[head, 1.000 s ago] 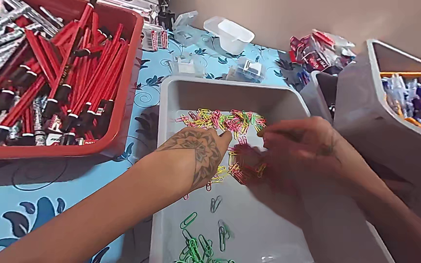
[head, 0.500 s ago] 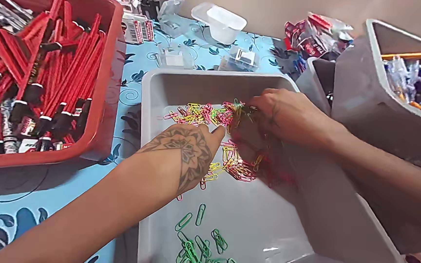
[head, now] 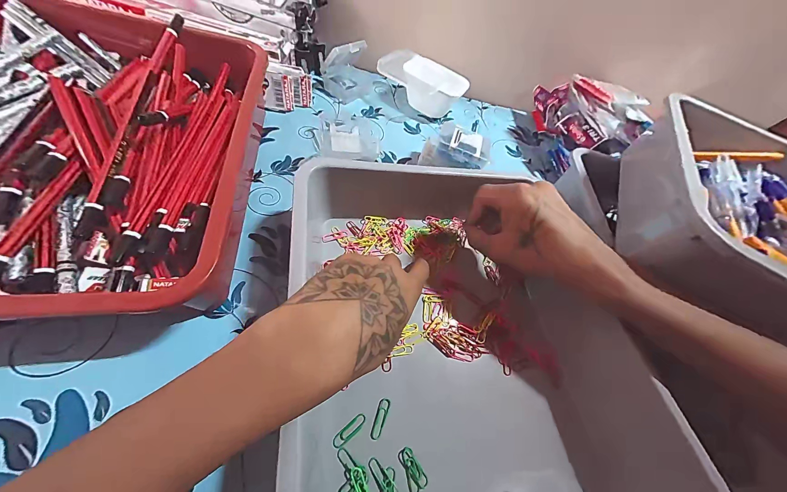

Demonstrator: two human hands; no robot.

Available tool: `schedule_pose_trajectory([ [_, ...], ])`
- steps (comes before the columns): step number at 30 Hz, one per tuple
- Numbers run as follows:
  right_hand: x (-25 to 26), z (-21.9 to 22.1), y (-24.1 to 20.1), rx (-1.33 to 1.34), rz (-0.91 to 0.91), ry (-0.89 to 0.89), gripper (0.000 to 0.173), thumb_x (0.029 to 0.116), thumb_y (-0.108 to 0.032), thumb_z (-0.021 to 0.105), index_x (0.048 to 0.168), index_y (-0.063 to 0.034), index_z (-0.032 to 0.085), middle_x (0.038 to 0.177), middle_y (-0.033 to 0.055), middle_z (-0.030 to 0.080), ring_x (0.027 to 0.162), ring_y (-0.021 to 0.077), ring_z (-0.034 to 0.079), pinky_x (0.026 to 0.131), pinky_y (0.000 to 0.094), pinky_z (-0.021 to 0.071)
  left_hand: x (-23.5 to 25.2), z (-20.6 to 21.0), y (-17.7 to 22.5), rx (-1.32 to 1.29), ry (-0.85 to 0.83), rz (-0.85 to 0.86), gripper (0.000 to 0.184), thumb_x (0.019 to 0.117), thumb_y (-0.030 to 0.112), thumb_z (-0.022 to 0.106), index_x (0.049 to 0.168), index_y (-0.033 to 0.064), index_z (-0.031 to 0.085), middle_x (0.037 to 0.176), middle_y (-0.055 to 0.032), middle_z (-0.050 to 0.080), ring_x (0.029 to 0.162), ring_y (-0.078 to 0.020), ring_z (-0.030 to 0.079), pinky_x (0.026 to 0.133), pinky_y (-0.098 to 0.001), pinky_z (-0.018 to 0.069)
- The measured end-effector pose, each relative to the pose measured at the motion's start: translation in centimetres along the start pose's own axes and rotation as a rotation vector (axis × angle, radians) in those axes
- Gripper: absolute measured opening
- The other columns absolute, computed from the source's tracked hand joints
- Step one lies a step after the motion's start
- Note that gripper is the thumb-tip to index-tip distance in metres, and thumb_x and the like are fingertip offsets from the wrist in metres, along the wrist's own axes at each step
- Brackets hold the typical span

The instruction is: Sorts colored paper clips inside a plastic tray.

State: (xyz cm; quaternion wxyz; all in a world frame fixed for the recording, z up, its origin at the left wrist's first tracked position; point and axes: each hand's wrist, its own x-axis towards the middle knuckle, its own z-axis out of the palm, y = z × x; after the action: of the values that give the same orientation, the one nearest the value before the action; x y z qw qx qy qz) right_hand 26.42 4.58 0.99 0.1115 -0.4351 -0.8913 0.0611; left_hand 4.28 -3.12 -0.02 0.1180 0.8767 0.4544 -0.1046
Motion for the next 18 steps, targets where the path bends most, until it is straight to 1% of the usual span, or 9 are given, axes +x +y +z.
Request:
schedule_pose_trajectory([
  [2,0.2,0.3,-0.2,0.014,-0.066,-0.008,0.001,0.0904,-0.008,0.063,0.091,-0.0084,0.063,0.065,-0.0021,0.054,0.056,0.0085,0.051,0.050,0.0272,0.0391,0.1,0.3,-0.2,0.014,0.028,0.017,0.050,0.1027,0.017,0.058,0.151,0.0106,0.048,0.109,-0.0154,0.065,0.085,-0.0274,0.067,0.068,-0.0382,0.0530],
  [4,0.4,0.5,-0.2,-0.018,-0.108,-0.044,0.010,0.0930,-0.006,0.058,0.100,-0.0078,0.065,0.074,0.0010,0.058,0.062,0.0118,0.055,0.056,0.0304,0.0451,0.2,1.2,-0.7,0.012,0.077,0.034,0.048,0.1023,0.016,0.058,0.150,0.0105,0.050,0.107,-0.0150,0.065,0.082,-0.0268,0.067,0.066,-0.0378,0.0526],
  [6,0.3,0.7,-0.3,-0.030,-0.097,-0.057,0.019,0.0945,-0.004,0.055,0.100,-0.0067,0.072,0.082,0.0047,0.060,0.071,0.0155,0.059,0.062,0.0329,0.0479,0.9,4.5,-2.6,0.077,0.313,0.150,0.055,0.0889,0.010,0.058,0.143,0.0096,0.058,0.093,-0.0131,0.065,0.069,-0.0240,0.065,0.052,-0.0336,0.0482],
  [9,0.1,0.9,0.3,-0.003,-0.146,-0.058,0.018,0.0944,-0.007,0.058,0.101,-0.0058,0.075,0.089,0.0062,0.066,0.074,0.0145,0.062,0.065,0.0306,0.0508,1.1,4.2,-2.8,0.101,0.377,0.204,0.055,0.0865,0.007,0.059,0.142,0.0080,0.059,0.089,-0.0145,0.065,0.065,-0.0251,0.066,0.048,-0.0325,0.0469],
  [10,0.2,1.0,0.6,0.005,-0.173,-0.078,0.013,0.0945,-0.009,0.063,0.102,-0.0046,0.074,0.091,0.0074,0.066,0.073,0.0157,0.062,0.065,0.0326,0.0521,0.8,3.2,-2.2,0.073,0.294,0.173,0.055,0.0894,0.008,0.060,0.144,0.0073,0.057,0.092,-0.0150,0.065,0.069,-0.0266,0.067,0.052,-0.0342,0.0497],
  [12,0.4,0.9,0.8,-0.043,-0.189,-0.121,0.011,0.0948,-0.011,0.067,0.100,-0.0026,0.073,0.091,0.0100,0.067,0.076,0.0221,0.066,0.066,0.0407,0.0549,0.2,0.2,-0.3,-0.001,-0.003,0.020,0.058,0.1003,0.012,0.061,0.155,0.0094,0.042,0.108,-0.0169,0.064,0.087,-0.0301,0.068,0.071,-0.0399,0.0544],
  [14,0.6,0.7,0.8,-0.102,-0.178,-0.146,0.011,0.0958,-0.010,0.065,0.095,-0.0022,0.072,0.089,0.0114,0.068,0.079,0.0270,0.068,0.067,0.0461,0.0539,0.2,-0.4,0.2,-0.004,-0.053,-0.017,0.060,0.1000,0.011,0.062,0.156,0.0094,0.040,0.109,-0.0169,0.064,0.088,-0.0297,0.068,0.072,-0.0402,0.0543],
  [17,0.4,0.8,0.8,-0.113,-0.149,-0.120,0.015,0.0937,-0.014,0.061,0.089,-0.0048,0.071,0.084,0.0089,0.067,0.078,0.0251,0.067,0.062,0.0445,0.0504,0.3,1.9,-1.1,0.043,0.180,0.079,0.052,0.0988,0.015,0.059,0.150,0.0102,0.050,0.093,-0.0137,0.064,0.071,-0.0258,0.065,0.058,-0.0367,0.0509],
  [18,0.3,0.8,0.8,-0.103,-0.130,-0.100,0.015,0.0935,-0.016,0.060,0.088,-0.0057,0.070,0.083,0.0078,0.066,0.076,0.0231,0.066,0.061,0.0430,0.0497,0.8,3.7,-2.3,0.084,0.371,0.173,0.053,0.0904,0.013,0.058,0.143,0.0084,0.059,0.082,-0.0121,0.063,0.061,-0.0244,0.064,0.047,-0.0340,0.0472],
])
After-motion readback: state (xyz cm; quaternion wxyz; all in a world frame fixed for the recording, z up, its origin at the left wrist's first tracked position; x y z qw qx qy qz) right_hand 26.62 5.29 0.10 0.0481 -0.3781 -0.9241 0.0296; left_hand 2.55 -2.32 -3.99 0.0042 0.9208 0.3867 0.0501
